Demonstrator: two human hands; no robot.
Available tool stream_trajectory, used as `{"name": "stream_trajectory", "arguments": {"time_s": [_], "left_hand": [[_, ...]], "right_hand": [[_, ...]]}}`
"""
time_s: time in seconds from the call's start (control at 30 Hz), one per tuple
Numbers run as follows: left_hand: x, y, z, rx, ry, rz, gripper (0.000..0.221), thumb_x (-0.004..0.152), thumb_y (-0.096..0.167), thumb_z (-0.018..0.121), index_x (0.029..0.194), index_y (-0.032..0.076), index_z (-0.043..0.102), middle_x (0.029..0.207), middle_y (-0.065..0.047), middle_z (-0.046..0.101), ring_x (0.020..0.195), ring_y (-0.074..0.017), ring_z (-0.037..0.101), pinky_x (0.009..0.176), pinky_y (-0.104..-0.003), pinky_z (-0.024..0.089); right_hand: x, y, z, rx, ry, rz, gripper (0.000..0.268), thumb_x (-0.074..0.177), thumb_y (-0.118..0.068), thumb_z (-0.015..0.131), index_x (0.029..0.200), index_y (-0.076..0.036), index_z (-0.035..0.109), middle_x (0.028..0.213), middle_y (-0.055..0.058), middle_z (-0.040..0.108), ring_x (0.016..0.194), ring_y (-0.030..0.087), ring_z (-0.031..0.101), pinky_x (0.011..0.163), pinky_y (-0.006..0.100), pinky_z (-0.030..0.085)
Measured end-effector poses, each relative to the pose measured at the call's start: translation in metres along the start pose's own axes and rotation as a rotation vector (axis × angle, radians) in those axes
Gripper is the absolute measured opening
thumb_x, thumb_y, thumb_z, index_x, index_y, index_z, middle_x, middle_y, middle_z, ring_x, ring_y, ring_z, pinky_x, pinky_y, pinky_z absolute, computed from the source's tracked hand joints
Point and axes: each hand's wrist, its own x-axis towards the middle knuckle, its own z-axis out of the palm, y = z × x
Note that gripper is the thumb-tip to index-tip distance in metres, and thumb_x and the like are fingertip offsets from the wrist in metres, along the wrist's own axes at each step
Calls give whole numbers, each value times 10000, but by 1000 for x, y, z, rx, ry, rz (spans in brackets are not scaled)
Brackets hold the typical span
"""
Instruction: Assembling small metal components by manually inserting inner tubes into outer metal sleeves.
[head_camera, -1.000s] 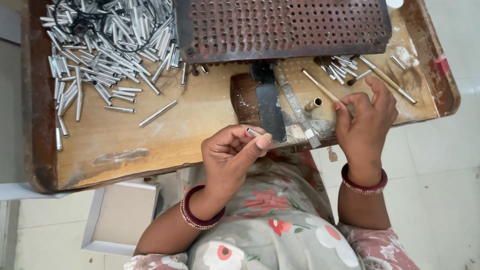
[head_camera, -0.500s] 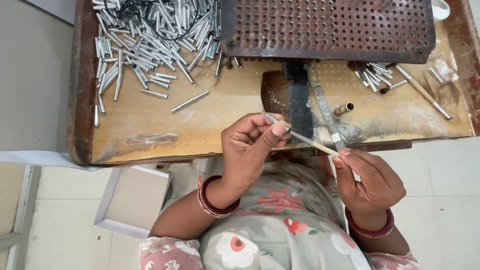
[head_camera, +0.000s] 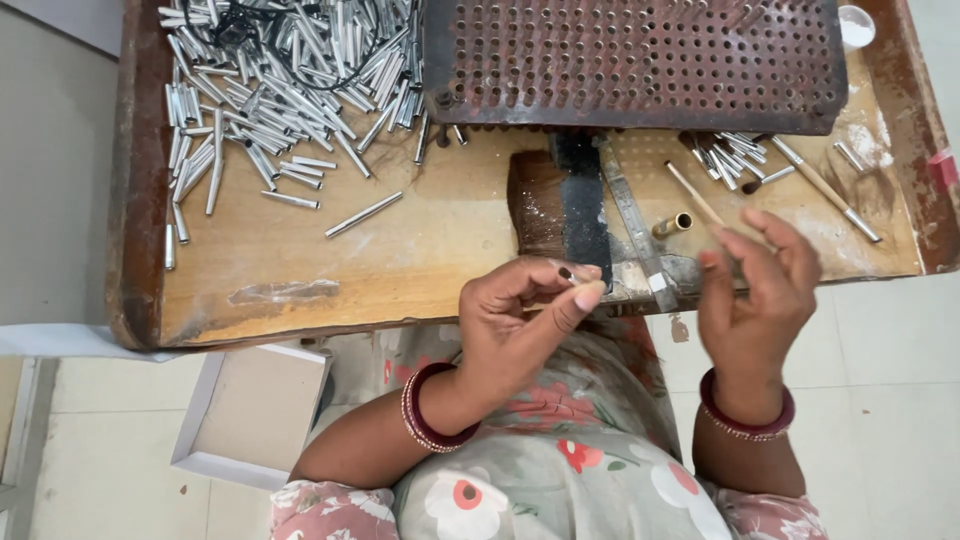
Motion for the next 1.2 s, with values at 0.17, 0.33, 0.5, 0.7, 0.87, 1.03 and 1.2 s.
{"name": "stream_trajectory", "arguments": {"time_s": [0.17, 0.33, 0.5, 0.7, 0.87, 1.03, 1.2], "left_hand": [[-4, 4, 13, 161, -152, 100, 141, 995, 75, 774, 1055, -32, 704, 1181, -169, 724, 1156, -200, 696, 1014, -312, 560], [-11, 18, 20, 282, -211, 152, 182, 1011, 100, 732, 1141, -17, 682, 1266, -210, 693, 1219, -246, 686, 1078, -354, 548], [-15, 20, 18, 267, -167, 108, 131, 1099, 116, 611, 1111, -12, 637, 1125, -151, 746, 1105, -224, 750, 979, -337, 607], [-10, 24, 14, 298, -160, 101, 184, 1131, 152, 575, 1060, -14, 615, 1020, -109, 715, 1015, -175, 722, 938, -301, 593], [-6, 25, 11, 247, -162, 14, 216, 1121, 180, 575, 1032, -10, 623, 979, -78, 710, 932, -111, 671, 869, -262, 563], [-8, 24, 10, 266, -173, -37, 241, 1106, 205, 591, 992, -3, 630, 925, -45, 701, 872, -65, 622, 801, -234, 537], [-11, 16, 14, 54, -172, -129, 191, 1058, 172, 652, 1095, -15, 652, 1074, -96, 714, 972, -95, 658, 894, -261, 550]], "right_hand": [[-40, -13, 2, 647, -149, 41, 318, 966, -264, 755, 1113, 12, 701, 1209, 189, 696, 1040, 224, 710, 857, 291, 575], [-53, -14, 5, 724, -122, -16, 252, 986, -228, 751, 1060, 8, 705, 1138, 194, 737, 987, 229, 760, 789, 282, 612], [-53, -16, 2, 724, -142, -44, 247, 965, -223, 752, 1042, 9, 712, 1093, 205, 739, 955, 240, 761, 821, 305, 613], [-50, -17, 4, 751, -192, -70, 238, 970, -220, 745, 1020, 8, 698, 1094, 210, 740, 968, 253, 769, 827, 315, 624], [-51, -13, 6, 758, -202, -85, 236, 959, -215, 748, 982, 13, 690, 1067, 204, 744, 938, 245, 771, 799, 312, 625], [-53, -12, 7, 742, -176, -119, 228, 947, -209, 755, 942, 8, 681, 1030, 194, 748, 909, 241, 770, 787, 311, 624], [-65, -11, 11, 713, -98, -93, 215, 940, -196, 761, 959, -2, 671, 1043, 193, 747, 914, 256, 774, 788, 323, 631]]}}
